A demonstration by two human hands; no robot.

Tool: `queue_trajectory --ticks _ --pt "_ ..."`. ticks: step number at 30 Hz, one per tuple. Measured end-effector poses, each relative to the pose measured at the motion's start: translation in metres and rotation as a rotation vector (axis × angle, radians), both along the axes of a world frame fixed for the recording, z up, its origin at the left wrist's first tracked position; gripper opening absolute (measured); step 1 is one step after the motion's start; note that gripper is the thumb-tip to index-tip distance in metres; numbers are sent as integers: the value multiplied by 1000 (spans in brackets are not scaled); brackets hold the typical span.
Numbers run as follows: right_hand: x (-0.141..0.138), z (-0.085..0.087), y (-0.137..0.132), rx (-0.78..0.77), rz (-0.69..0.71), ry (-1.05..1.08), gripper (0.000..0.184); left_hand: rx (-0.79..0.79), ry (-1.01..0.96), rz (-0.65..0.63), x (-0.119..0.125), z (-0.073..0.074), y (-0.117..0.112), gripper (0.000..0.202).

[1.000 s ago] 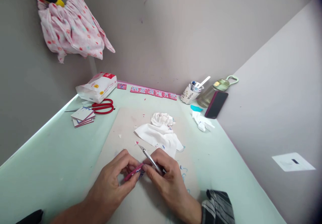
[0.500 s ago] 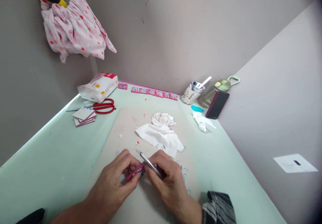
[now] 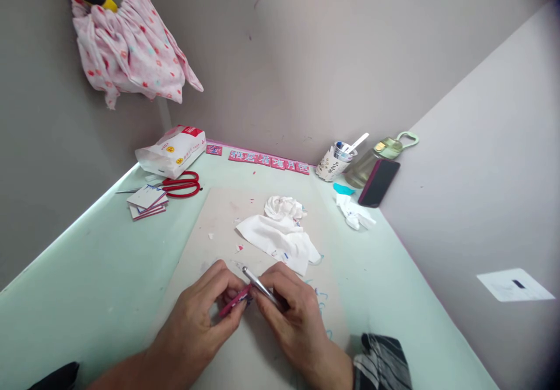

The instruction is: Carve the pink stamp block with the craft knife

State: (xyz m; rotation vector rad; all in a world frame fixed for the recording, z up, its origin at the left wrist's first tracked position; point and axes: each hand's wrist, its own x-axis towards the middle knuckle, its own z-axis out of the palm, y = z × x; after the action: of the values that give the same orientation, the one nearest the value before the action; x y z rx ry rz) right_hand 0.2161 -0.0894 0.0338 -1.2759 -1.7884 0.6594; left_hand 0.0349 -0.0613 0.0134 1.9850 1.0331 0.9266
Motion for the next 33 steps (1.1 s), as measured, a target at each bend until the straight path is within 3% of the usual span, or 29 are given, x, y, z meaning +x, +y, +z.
queue_trajectory --ticks 9,11,15,19,23,26,29,33 --pt "-2 -3 -7 122 -19 -216 17 273 56 54 1 -1 -3 16" --pt "-3 -2 -6 114 -27 -196 17 266 49 41 2 -1 -3 16" --pt "-3 1 1 -2 -119 -30 14 48 22 -10 2 2 -1 14" --pt "1 0 10 -175 -217 112 15 -173 -50 19 2 7 2 9" --pt "6 -5 12 -283 -222 192 29 -493 -172 11 0 13 7 9" --pt "8 -6 12 -299 -215 226 24 -708 -312 -13 -5 15 11 17" --pt "8 -3 12 -306 -184 290 15 -765 -365 -20 -10 15 16 23" --pt "9 2 11 -329 -111 338 21 -736 -345 0 -13 15 17 23"
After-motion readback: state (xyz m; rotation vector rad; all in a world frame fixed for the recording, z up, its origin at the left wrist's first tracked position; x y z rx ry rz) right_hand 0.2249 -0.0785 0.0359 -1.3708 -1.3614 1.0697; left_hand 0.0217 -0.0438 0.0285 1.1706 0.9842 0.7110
